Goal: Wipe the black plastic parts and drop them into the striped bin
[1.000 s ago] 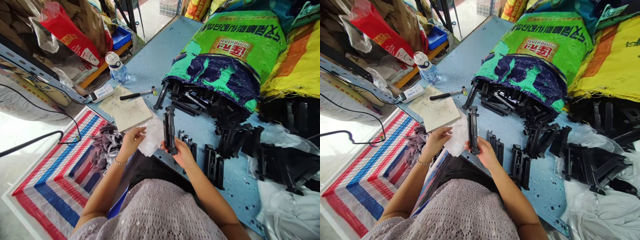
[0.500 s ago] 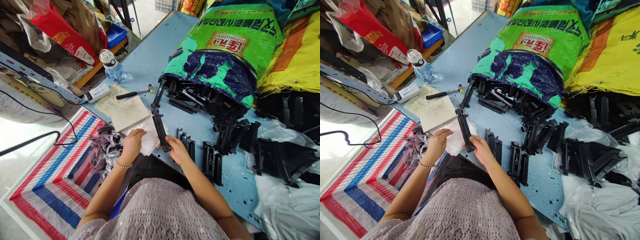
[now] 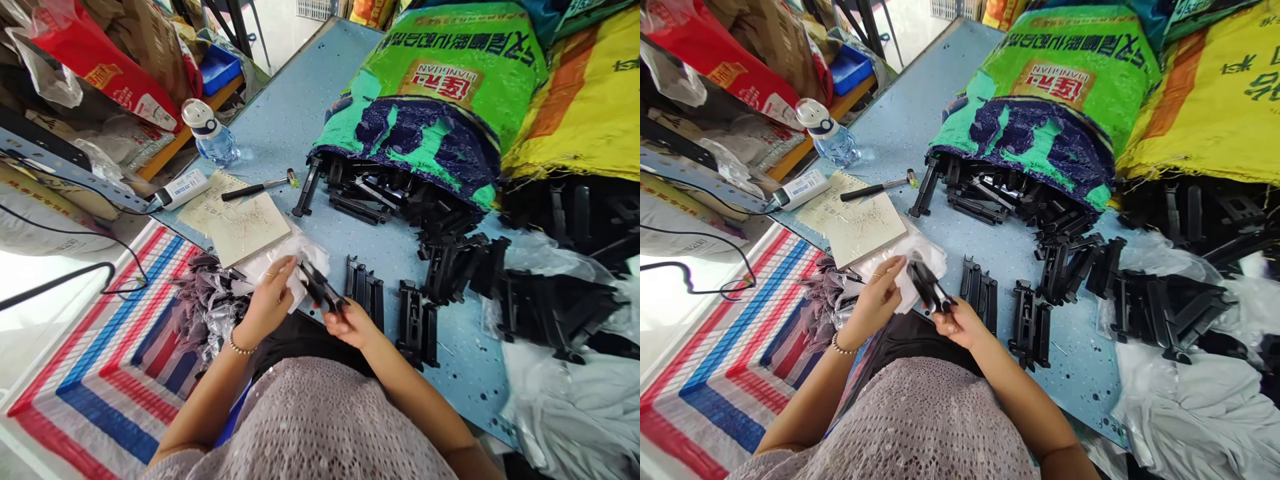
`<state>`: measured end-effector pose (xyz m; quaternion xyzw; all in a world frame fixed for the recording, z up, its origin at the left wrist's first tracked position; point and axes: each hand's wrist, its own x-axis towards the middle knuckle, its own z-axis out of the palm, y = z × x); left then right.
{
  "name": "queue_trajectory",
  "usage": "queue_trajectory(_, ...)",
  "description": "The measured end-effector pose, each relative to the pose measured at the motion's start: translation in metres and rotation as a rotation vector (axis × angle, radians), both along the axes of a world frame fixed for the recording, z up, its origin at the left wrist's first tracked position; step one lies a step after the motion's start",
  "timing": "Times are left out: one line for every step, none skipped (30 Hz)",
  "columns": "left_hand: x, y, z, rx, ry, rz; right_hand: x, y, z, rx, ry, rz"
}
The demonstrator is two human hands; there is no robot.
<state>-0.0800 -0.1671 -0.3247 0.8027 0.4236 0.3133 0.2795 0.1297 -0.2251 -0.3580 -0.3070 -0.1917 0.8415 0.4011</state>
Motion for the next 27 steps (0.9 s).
queue_trajectory(0.003,-0.007,0.002,-0.019,-0.014,-0.085,-0.002,0.005,-0.001,0.025,-0.064,-0.041)
queue_trajectory(0.006,-0.014,0.005,-0.046,-0.037,-0.182,-0.005,0.009,0.0,0.061,-0.154,-0.086)
queue_trajectory(0.008,-0.021,0.008,-0.081,-0.063,-0.27,-0.006,0.012,0.001,0.1,-0.248,-0.126)
queue_trajectory(0.01,-0.026,0.011,-0.123,-0.086,-0.337,-0.008,0.013,0.002,0.143,-0.351,-0.167)
queue_trajectory(0.01,-0.03,0.013,-0.162,-0.105,-0.378,-0.009,0.013,0.004,0.183,-0.459,-0.214)
queue_trajectory(0.01,-0.032,0.015,-0.189,-0.121,-0.398,-0.009,0.012,0.006,0.215,-0.565,-0.256)
queue_trajectory(0.009,-0.032,0.016,-0.198,-0.133,-0.413,-0.01,0.011,0.007,0.247,-0.671,-0.284)
queue_trajectory(0.009,-0.032,0.016,-0.19,-0.137,-0.427,-0.01,0.008,0.009,0.285,-0.784,-0.302)
queue_trajectory(0.008,-0.031,0.016,-0.164,-0.133,-0.45,-0.011,0.006,0.011,0.337,-0.918,-0.319)
queue_trajectory(0.007,-0.03,0.015,-0.126,-0.116,-0.48,-0.013,0.003,0.013,0.397,-1.049,-0.328)
queue_trajectory(0.007,-0.03,0.015,-0.083,-0.076,-0.495,-0.015,0.0,0.016,0.457,-1.151,-0.32)
queue_trajectory(0.006,-0.03,0.016,-0.04,-0.014,-0.489,-0.017,-0.003,0.02,0.516,-1.219,-0.297)
queue_trajectory(0.004,-0.031,0.019,-0.002,0.057,-0.465,-0.019,-0.005,0.024,0.565,-1.244,-0.266)
queue_trajectory(0.0,-0.033,0.025,0.027,0.121,-0.429,-0.022,-0.008,0.028,0.602,-1.217,-0.218)
queue_trajectory(-0.007,-0.036,0.032,0.043,0.168,-0.398,-0.024,-0.011,0.033,0.633,-1.144,-0.142)
queue_trajectory(-0.017,-0.04,0.042,0.039,0.192,-0.381,-0.026,-0.013,0.038,0.659,-1.034,-0.038)
queue_trajectory(-0.031,-0.043,0.052,0.01,0.198,-0.378,-0.026,-0.015,0.043,0.682,-0.909,0.08)
queue_trajectory(-0.048,-0.046,0.061,-0.034,0.194,-0.376,-0.026,-0.016,0.047,0.703,-0.789,0.198)
queue_trajectory(-0.067,-0.047,0.068,-0.089,0.194,-0.362,-0.025,-0.016,0.05,0.719,-0.694,0.295)
queue_trajectory(-0.088,-0.045,0.07,-0.149,0.206,-0.329,-0.023,-0.015,0.051,0.723,-0.634,0.353)
queue_trajectory(-0.109,-0.04,0.066,-0.21,0.231,-0.27,-0.02,-0.014,0.051,0.713,-0.615,0.361)
queue_trajectory(-0.129,-0.032,0.055,-0.267,0.268,-0.2,-0.017,-0.012,0.05,0.687,-0.632,0.323)
queue_trajectory(-0.148,-0.02,0.039,-0.321,0.31,-0.116,-0.013,-0.01,0.047,0.65,-0.674,0.256)
queue_trajectory(-0.163,-0.005,0.017,-0.38,0.355,-0.043,-0.008,-0.008,0.044,0.612,-0.726,0.181)
queue_trajectory(-0.174,0.012,-0.007,-0.426,0.406,0.077,-0.003,-0.006,0.04,0.583,-0.778,0.113)
queue_trajectory(-0.181,0.029,-0.032,-0.471,0.465,0.243,0.003,-0.005,0.037,0.566,-0.827,0.064)
queue_trajectory(-0.183,0.046,-0.055,-0.487,0.494,0.382,0.011,-0.004,0.035,0.563,-0.876,0.03)
